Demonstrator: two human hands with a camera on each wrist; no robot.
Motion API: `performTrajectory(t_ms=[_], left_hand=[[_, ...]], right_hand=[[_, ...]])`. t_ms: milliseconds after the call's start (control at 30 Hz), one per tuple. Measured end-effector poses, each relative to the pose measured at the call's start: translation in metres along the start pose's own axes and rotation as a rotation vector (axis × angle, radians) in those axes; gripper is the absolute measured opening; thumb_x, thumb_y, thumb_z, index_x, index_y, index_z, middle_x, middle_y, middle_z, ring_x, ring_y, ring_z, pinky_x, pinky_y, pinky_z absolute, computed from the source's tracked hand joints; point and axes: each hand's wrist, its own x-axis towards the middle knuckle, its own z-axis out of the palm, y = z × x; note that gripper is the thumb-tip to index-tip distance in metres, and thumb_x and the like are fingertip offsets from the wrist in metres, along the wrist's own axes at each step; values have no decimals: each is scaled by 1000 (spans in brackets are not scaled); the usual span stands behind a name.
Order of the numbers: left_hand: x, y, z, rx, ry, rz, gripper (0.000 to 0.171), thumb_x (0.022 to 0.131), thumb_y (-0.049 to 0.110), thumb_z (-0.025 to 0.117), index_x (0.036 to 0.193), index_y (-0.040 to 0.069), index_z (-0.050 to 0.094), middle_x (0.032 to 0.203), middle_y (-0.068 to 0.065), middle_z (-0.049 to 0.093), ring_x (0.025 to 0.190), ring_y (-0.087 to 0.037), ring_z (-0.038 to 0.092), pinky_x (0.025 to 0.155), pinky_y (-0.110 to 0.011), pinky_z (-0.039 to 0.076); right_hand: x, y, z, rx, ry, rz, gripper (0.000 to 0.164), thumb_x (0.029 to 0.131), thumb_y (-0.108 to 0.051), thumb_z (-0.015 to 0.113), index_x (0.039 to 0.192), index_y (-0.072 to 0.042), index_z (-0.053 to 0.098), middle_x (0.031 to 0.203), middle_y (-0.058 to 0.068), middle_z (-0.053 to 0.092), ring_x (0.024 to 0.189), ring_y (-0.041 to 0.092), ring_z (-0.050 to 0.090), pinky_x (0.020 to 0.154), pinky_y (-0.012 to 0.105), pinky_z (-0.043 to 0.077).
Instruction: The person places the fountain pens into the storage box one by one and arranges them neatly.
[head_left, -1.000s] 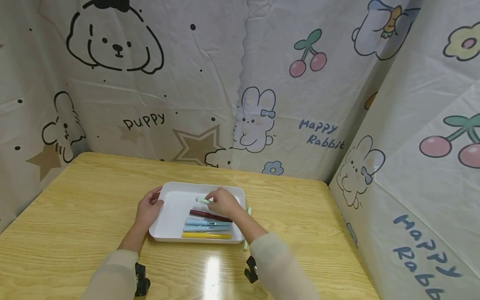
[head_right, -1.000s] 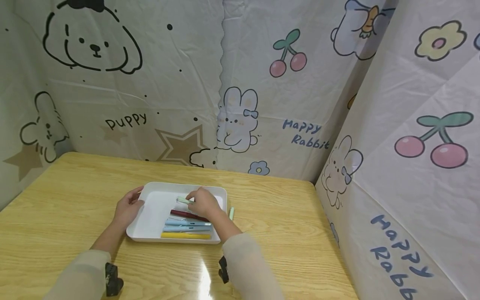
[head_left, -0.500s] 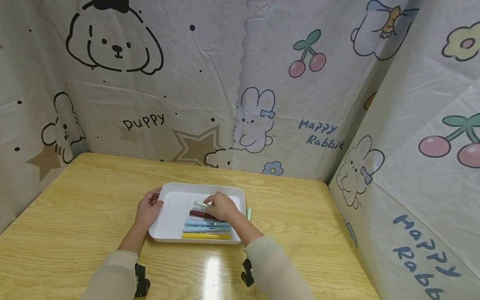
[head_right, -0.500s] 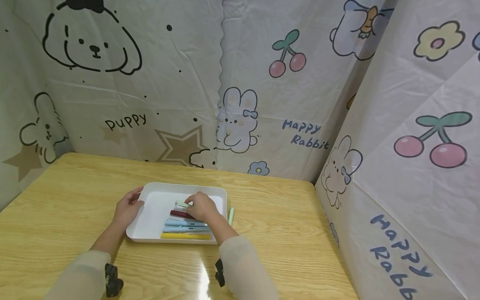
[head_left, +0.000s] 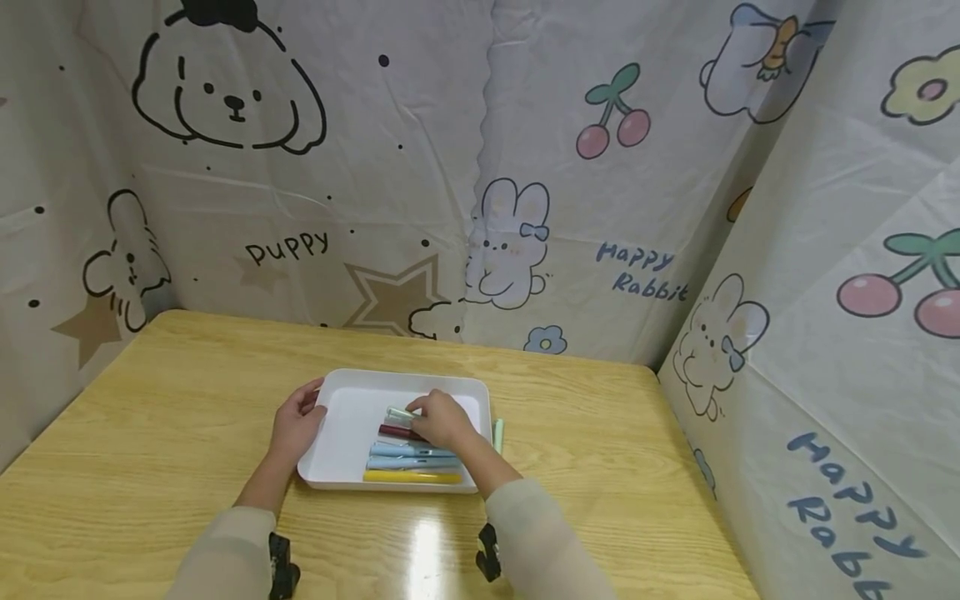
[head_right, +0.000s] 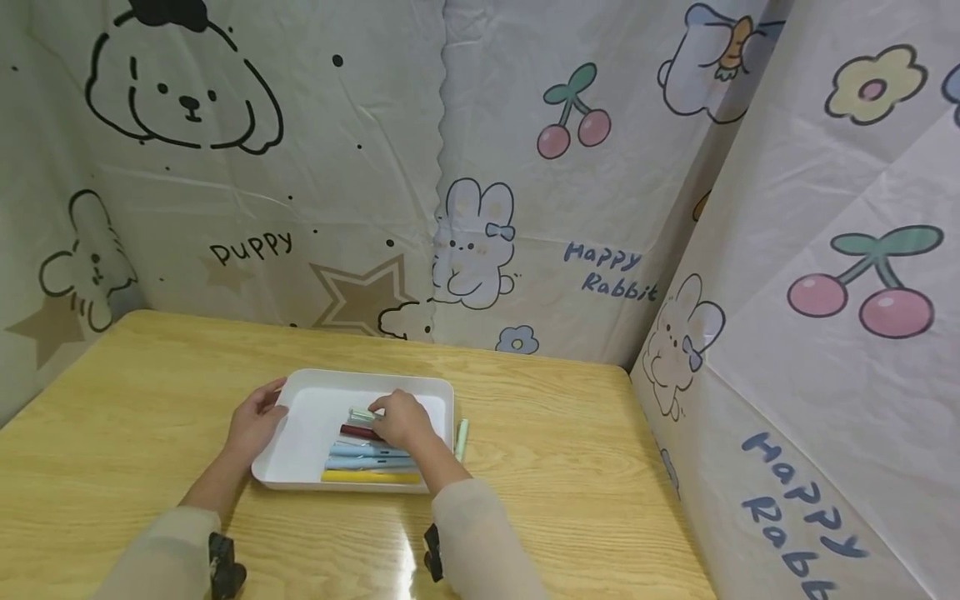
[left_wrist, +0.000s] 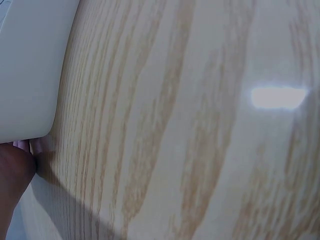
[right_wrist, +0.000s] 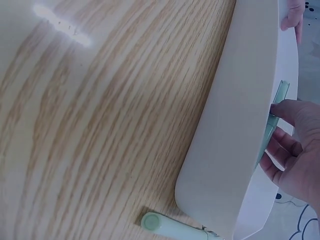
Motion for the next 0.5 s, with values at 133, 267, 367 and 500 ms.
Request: performTrajectory(t_ms=[133,267,367,500], left_hand=[[1,0,0,1,5,0,50,95,9,41,145,10,34,141,-21,41,126,-33,41,104,-44,37],[1,0,1,6,3,-7,51,95,9,41,145,11,33,141,-21,41,126,-33,41,104,-45,37],[0,1,1,8,-1,-12,51,96,9,41,146,11,33,141,-21,40,126,-33,41,104,-45,37],[0,1,0,9,-4,-15,51,96,9,40,146,11,32,142,-21,40,127,-33,41,104,-45,37]], right_hand=[[0,0,1,9,3,12,27,84,-16,61,110,-15,70,79,-1,55,67,8,47,56,20,38],[-1,0,2,13,3,10,27,85,-15,61,110,-14,70,79,-1,56,68,8,47,57,20,38],[-2,-2,1,8,0,3,28,85,-14,59,111,-14,70,80,0,57,68,7,47,57,20,39],[-3,-5,0,18,-8,10,27,87,-14,58,112,-14,69,81,1,58,68,8,47,58,20,40]])
